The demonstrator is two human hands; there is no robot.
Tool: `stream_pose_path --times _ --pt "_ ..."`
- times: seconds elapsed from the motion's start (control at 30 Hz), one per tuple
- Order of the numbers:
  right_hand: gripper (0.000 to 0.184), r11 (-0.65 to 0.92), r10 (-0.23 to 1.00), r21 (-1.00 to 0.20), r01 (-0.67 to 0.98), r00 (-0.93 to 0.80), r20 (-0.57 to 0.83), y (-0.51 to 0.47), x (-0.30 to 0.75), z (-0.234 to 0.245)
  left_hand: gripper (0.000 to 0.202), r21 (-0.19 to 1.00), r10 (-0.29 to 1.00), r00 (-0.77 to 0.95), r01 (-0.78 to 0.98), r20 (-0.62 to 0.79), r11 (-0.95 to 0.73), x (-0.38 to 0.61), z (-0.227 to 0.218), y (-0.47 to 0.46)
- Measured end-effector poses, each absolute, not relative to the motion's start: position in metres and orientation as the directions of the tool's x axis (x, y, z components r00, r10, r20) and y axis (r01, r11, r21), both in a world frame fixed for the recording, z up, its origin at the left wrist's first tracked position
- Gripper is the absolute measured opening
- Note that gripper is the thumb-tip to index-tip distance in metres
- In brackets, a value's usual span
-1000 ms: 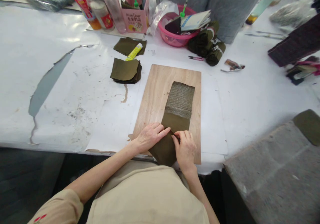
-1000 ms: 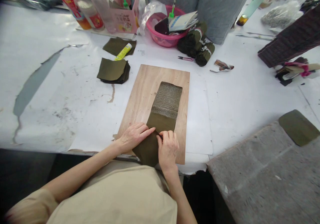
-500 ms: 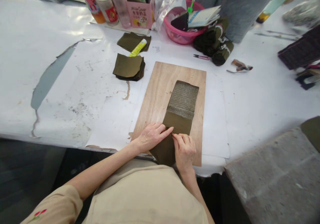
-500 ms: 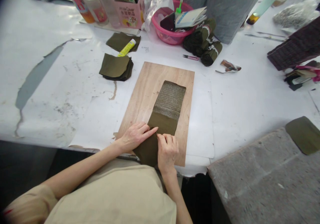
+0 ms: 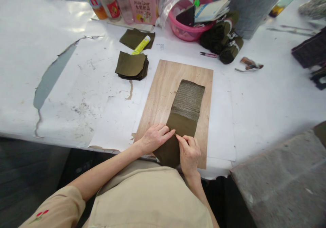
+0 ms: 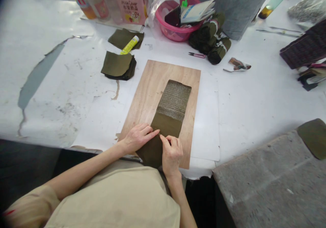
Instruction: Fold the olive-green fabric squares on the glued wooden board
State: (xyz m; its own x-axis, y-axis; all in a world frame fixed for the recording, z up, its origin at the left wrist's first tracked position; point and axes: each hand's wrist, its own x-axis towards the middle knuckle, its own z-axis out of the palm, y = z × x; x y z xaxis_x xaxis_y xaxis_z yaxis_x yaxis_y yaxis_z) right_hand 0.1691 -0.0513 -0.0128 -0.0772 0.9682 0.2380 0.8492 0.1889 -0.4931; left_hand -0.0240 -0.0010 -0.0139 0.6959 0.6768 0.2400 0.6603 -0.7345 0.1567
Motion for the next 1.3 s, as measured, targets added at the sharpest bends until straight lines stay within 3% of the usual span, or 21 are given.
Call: stream_pose_path --times 0.87,1.3 --pt "0.026 0.193 0.969 -0.483 0.854 -0.088 0.23 -0.0523 0.1707 -0.0158 0.026 0.148 0.676 0.674 0.667 0.297 -0.73 -0.0223 -0.0109 0.0005" --pt "0.023 0.183 0.966 -0.48 0.858 -0.067 0.248 -0.0518 0.1692 -0.0156 0.029 0.102 0.698 0.669 0.699 0.256 -0.707 -0.0248 -0.0121 -0.004"
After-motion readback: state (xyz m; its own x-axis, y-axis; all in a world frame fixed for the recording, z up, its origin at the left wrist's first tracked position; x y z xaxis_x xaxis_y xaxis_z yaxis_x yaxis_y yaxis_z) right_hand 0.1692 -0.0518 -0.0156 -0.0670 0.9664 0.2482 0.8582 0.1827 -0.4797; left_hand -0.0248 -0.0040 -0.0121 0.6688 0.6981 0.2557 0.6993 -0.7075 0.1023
